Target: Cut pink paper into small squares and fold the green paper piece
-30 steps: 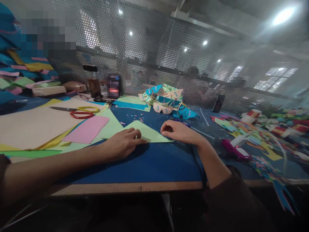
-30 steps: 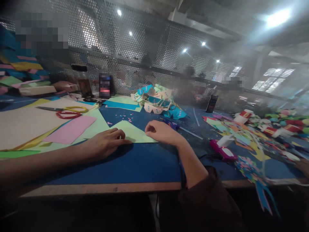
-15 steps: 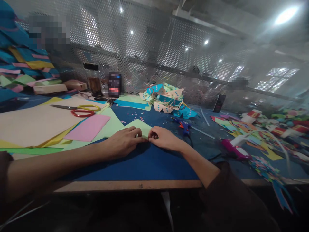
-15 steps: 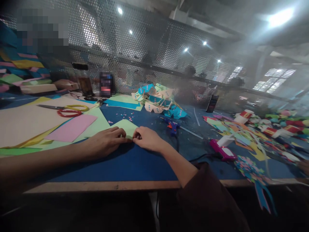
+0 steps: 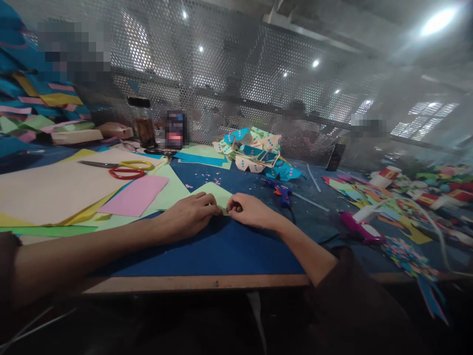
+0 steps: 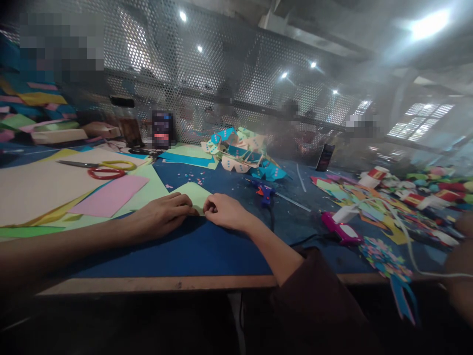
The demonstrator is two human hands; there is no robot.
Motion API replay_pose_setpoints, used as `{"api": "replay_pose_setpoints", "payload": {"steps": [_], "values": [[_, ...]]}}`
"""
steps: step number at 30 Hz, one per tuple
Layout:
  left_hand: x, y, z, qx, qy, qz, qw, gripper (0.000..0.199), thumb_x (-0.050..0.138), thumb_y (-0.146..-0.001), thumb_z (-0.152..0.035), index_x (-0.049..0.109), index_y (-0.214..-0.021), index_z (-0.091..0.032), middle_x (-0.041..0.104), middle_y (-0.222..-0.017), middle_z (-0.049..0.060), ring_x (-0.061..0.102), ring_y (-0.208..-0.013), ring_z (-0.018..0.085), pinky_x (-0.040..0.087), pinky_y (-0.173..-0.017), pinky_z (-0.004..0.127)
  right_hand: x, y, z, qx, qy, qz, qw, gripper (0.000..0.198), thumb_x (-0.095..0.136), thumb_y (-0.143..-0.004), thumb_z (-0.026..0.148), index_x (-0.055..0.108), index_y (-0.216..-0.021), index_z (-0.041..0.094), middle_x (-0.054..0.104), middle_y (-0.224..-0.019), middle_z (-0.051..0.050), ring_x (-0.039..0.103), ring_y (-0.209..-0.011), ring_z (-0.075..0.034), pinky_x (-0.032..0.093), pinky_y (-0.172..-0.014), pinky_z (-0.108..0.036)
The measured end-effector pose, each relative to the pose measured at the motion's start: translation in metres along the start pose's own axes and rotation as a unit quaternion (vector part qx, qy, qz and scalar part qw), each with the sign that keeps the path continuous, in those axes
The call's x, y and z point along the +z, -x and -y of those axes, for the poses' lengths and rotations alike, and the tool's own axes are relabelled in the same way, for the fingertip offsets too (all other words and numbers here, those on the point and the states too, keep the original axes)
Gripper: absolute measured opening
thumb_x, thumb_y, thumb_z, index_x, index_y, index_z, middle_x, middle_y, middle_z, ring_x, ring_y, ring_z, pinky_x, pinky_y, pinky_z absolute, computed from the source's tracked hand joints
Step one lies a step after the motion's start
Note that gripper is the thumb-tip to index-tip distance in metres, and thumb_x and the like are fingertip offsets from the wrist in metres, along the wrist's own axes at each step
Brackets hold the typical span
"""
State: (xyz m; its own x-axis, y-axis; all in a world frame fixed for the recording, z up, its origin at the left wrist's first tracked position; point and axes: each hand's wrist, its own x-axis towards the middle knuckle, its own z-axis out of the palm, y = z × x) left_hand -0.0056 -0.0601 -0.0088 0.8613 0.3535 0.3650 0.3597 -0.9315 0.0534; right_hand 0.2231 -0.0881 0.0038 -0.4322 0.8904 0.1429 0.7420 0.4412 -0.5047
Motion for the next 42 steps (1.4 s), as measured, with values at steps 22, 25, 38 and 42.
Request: {"api": "replay_pose_setpoints", "payload": {"steps": [22,25,38,42], "values": [[0.005,-0.027,-0.007,-0.212,0.083,-0.003,0.974,0.010,0.056,-0.079,-0.027,0.059,-0.075,-0.019,0.060,-0.077,0.002,0.054,-0.068,0.016,0.035,-0.059,0.027,-0.001,0.001,0.003,-0.005,0.019,0.001,1.000,0.009,0.055,-0.078,0.012,0.061,-0.082,0.019,0.063,-0.082,-0.002,0.053,-0.070,-0.013,0.036,-0.062,-0.024],[0.005,-0.027,-0.006,-0.222,0.085,0.006,0.971,0.007,0.055,-0.076,-0.025,0.059,-0.076,-0.020,0.061,-0.076,0.002,0.054,-0.068,0.017,0.034,-0.059,0.027,0.000,0.000,0.001,-0.009,0.018,-0.001,1.000,0.010,0.054,-0.078,0.012,0.061,-0.082,0.019,0.063,-0.083,-0.002,0.053,-0.070,-0.013,0.036,-0.061,-0.024],[-0.004,-0.023,0.002,-0.232,0.127,0.041,0.964,0.013,0.053,-0.076,-0.025,0.064,-0.081,-0.018,0.066,-0.076,0.002,0.056,-0.067,0.016,0.035,-0.059,0.026,-0.001,0.001,0.000,-0.010,0.016,0.000,1.000,0.010,0.056,-0.079,0.012,0.062,-0.083,0.019,0.064,-0.085,-0.003,0.054,-0.072,-0.013,0.038,-0.063,-0.024],[-0.009,-0.021,0.003,-0.249,0.145,0.062,0.956,0.016,0.053,-0.075,-0.026,0.065,-0.083,-0.018,0.067,-0.077,0.002,0.059,-0.069,0.016,0.037,-0.060,0.025,0.000,0.000,-0.002,-0.008,0.017,0.000,1.000,0.009,0.057,-0.080,0.012,0.062,-0.084,0.018,0.064,-0.085,-0.003,0.054,-0.072,-0.013,0.038,-0.064,-0.024]]}}
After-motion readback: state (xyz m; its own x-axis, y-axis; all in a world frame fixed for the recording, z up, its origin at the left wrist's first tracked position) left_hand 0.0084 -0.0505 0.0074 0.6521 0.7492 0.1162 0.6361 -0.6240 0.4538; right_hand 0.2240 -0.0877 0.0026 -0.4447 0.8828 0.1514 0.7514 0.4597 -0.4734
